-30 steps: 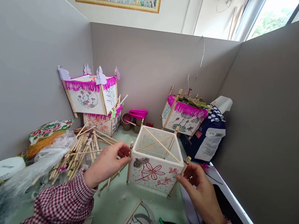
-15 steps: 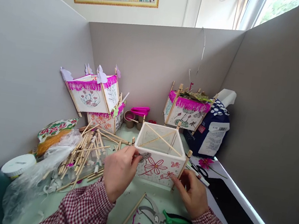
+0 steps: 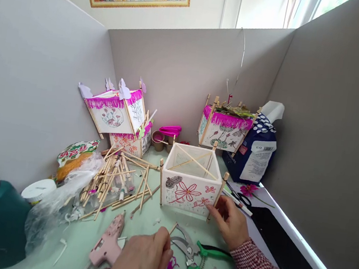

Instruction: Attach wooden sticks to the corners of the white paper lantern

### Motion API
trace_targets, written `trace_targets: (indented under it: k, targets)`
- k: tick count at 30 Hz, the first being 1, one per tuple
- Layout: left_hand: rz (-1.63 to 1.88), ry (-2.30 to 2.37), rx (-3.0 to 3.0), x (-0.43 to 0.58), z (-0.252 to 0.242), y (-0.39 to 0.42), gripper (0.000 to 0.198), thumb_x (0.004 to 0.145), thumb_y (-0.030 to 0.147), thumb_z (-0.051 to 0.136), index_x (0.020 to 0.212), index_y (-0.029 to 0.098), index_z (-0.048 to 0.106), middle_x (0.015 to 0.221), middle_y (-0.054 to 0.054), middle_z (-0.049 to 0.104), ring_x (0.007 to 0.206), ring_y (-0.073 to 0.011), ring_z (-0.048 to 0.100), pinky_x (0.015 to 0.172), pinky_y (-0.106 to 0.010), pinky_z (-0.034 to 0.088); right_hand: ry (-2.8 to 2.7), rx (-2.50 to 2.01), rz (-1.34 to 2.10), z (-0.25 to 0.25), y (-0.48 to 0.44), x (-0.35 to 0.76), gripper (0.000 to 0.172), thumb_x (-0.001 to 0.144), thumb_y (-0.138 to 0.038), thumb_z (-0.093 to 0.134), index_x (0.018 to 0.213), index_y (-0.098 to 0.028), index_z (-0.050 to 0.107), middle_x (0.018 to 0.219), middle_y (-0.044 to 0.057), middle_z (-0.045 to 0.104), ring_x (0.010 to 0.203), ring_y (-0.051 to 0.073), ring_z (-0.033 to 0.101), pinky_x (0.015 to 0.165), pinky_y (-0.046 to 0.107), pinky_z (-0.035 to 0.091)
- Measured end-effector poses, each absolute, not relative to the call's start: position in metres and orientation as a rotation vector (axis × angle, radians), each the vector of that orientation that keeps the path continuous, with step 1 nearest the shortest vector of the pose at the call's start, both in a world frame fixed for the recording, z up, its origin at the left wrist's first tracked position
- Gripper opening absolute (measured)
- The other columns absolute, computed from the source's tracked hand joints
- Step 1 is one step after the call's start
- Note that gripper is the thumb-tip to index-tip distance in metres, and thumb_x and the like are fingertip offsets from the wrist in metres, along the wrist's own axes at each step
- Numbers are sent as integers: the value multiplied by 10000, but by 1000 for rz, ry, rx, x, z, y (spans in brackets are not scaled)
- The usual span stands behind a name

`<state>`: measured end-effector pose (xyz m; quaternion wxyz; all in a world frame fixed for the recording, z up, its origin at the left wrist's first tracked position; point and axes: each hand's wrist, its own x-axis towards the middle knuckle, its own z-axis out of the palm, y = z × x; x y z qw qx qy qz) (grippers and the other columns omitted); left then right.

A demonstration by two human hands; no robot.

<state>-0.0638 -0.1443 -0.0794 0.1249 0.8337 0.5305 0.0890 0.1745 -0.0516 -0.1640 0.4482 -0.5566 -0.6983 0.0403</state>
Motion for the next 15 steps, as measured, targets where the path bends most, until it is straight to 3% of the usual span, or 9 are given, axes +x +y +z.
trace_targets:
  k: [6,15]
  targets:
    - [218,1640,2457,-50,-110,-159,207,853,201,293,772,185,483,622,-30,625,536,-178,587,467,-268,303,-1734,-1339,74,-166,-52,173,360,769,-476,502,950,-164,505,648,-1,583,492,113,512,484,236,409]
    - [725,1560,2263,-40,-153,-177,128,818,199,381,723,196,467,632,-10,622,537,-132,568,503,-221,362,-1905,-1501,36,-176,-48,176,372,780,-519,439,882,-172,523,669,16,592,539,143,530,520,263,385]
